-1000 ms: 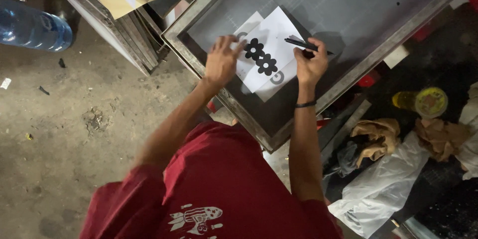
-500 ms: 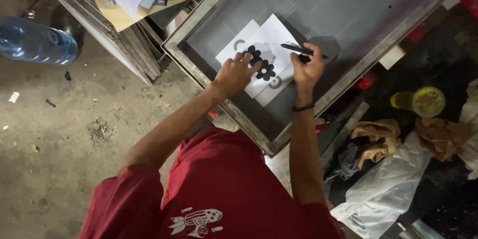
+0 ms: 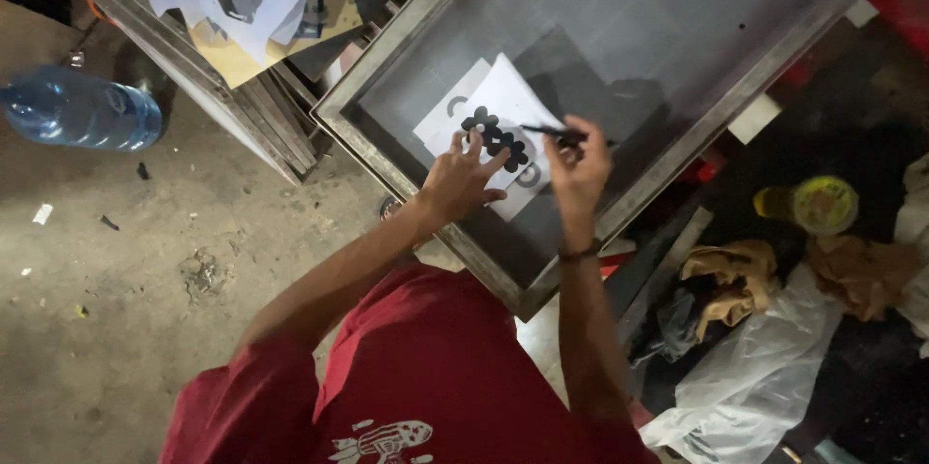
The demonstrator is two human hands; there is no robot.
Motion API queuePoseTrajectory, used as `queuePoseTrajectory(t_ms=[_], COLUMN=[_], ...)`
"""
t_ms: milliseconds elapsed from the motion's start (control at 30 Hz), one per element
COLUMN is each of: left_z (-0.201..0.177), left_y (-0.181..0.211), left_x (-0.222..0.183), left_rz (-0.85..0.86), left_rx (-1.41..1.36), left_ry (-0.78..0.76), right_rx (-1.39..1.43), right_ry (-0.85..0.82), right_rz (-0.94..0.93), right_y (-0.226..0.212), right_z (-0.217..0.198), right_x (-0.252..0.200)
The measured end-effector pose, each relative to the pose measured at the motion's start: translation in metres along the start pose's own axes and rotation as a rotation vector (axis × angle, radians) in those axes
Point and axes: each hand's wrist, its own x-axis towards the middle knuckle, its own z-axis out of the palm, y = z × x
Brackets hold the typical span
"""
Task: The person aligns a printed design on a screen printing frame and marks the frame with a pen for registration.
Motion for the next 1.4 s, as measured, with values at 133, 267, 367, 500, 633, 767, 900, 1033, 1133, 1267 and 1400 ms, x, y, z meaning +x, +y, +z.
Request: queuePoseTrajectory(t_ms=[133, 267, 367, 500, 633, 767, 900, 1033, 1133, 1267, 1400], left_z=[-0.013, 0.044, 0.058, 0.062, 0.051, 0.067, 0.058, 0.063, 0.067, 0.094, 0.098], left_y=[0.014, 0.006, 0.008, 0.009, 0.010, 0.005, 0.004, 0.001, -0.001, -0.007, -0.010], left_x=[-0.011, -0.004, -0.009, -0.016, -0.013, -0.014, -0.015, -0.010, -0.013, -0.011, -0.009], left_rz=[-0.049, 0.001, 0.001, -0.061, -0.061, -0.047, -0.024, -0.038, -0.022, -0.018, -0.012], left_rx=[-0.042, -0.051, 0.063, 0.106, 0.097, 0.113, 0.144, 0.112, 0.101, 0.224, 0.253], left_ry=[-0.025, 0.106, 0.269, 0.236, 0.185, 0.256, 0.261, 0.217, 0.291, 0.328, 0.342], right_rx=[0.013, -0.174, -0.157, -0.108, -0.125, -0.107, -0.106, -0.084, -0.099, -0.021, -0.060], right_ry=[-0.106, -0.097, -0.027, 0.018, 0.013, -0.012, 0.020, 0.018, 0.055, 0.040, 0.044], right_rz=[0.104, 0.073, 0.054, 0.036, 0.024, 0.067, 0.073, 0.038, 0.003, -0.059, -0.089], right_y=[-0.050, -0.010, -0.013, 0.010, -0.018, -0.023, -0.027, -0.022, -0.014, -0.018, -0.013], right_z=[-0.001, 0.021, 0.028, 0.036, 0.028, 0.027, 0.031, 0.031, 0.034, 0.033, 0.034], right_x=[-0.040, -0.077, -0.088, -0.100, -0.088, -0.087, -0.090, -0.091, -0.093, -0.088, -0.090])
